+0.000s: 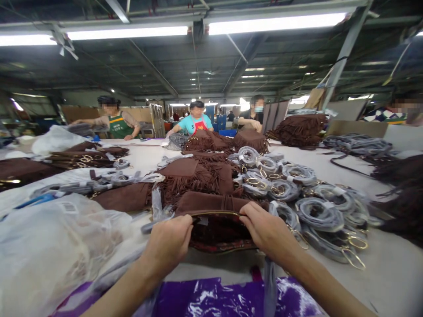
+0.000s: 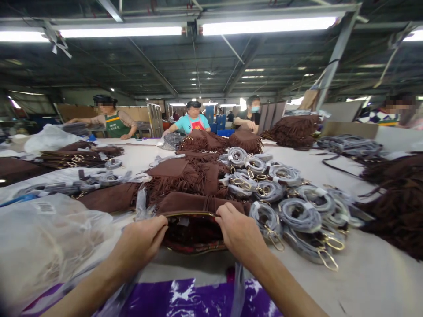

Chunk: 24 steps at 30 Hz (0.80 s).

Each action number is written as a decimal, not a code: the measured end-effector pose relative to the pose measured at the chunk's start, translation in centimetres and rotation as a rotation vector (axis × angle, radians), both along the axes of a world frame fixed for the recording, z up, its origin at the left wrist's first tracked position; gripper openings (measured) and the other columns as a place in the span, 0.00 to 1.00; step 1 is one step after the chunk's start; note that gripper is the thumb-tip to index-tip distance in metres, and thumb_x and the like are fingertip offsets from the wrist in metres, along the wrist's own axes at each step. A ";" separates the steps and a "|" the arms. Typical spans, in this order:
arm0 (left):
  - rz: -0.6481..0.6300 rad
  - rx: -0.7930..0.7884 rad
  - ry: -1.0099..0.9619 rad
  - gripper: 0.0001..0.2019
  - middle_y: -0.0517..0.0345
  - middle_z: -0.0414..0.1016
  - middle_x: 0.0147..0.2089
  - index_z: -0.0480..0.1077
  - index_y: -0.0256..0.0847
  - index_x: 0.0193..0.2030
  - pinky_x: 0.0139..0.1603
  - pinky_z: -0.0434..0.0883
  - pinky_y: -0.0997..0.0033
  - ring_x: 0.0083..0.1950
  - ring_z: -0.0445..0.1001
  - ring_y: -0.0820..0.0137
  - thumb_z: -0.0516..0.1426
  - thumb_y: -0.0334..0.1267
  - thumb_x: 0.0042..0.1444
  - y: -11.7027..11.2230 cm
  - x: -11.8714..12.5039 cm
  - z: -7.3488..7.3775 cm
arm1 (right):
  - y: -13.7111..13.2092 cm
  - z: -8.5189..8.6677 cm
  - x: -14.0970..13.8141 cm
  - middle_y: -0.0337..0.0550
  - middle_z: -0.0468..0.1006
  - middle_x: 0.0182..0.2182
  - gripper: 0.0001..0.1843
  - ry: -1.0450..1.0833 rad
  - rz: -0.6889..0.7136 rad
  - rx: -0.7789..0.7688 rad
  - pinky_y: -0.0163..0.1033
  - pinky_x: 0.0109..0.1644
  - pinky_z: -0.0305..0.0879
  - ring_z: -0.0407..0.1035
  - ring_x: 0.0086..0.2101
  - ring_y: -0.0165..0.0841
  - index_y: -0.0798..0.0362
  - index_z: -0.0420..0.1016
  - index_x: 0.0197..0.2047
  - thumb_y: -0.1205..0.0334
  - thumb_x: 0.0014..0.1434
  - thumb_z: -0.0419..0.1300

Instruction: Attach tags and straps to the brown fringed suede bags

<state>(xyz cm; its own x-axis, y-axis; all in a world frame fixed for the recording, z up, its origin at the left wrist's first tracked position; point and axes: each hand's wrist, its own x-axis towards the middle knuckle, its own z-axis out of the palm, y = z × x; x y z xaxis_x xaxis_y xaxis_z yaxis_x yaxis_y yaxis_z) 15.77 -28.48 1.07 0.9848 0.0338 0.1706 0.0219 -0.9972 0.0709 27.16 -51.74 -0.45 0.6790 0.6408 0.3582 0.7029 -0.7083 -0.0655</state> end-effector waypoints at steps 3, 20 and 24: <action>-0.095 0.100 -0.266 0.11 0.44 0.74 0.53 0.70 0.39 0.47 0.53 0.68 0.52 0.54 0.71 0.52 0.53 0.32 0.59 0.3 0.6 0.0 | -0.1 0.4 0.1 0.40 0.73 0.37 0.06 0.030 0.024 0.023 0.39 0.34 0.60 0.71 0.35 0.38 0.51 0.66 0.39 0.69 0.68 0.51; -0.136 -0.761 -0.088 0.14 0.51 0.75 0.48 0.65 0.41 0.46 0.54 0.66 0.68 0.51 0.72 0.65 0.46 0.27 0.57 1.8 7.3 -5.3 | 2.5 -4.2 -3.6 0.46 0.77 0.35 0.17 -0.284 0.250 0.116 0.40 0.34 0.59 0.71 0.32 0.39 0.52 0.72 0.41 0.80 0.59 0.48; -0.137 -0.849 -0.068 0.13 0.53 0.74 0.45 0.66 0.41 0.44 0.54 0.66 0.68 0.49 0.71 0.66 0.47 0.27 0.54 2.2 7.7 -6.4 | 4.0 -5.8 -3.9 0.44 0.77 0.32 0.14 0.255 0.208 0.210 0.38 0.35 0.59 0.72 0.33 0.38 0.52 0.73 0.40 0.73 0.63 0.47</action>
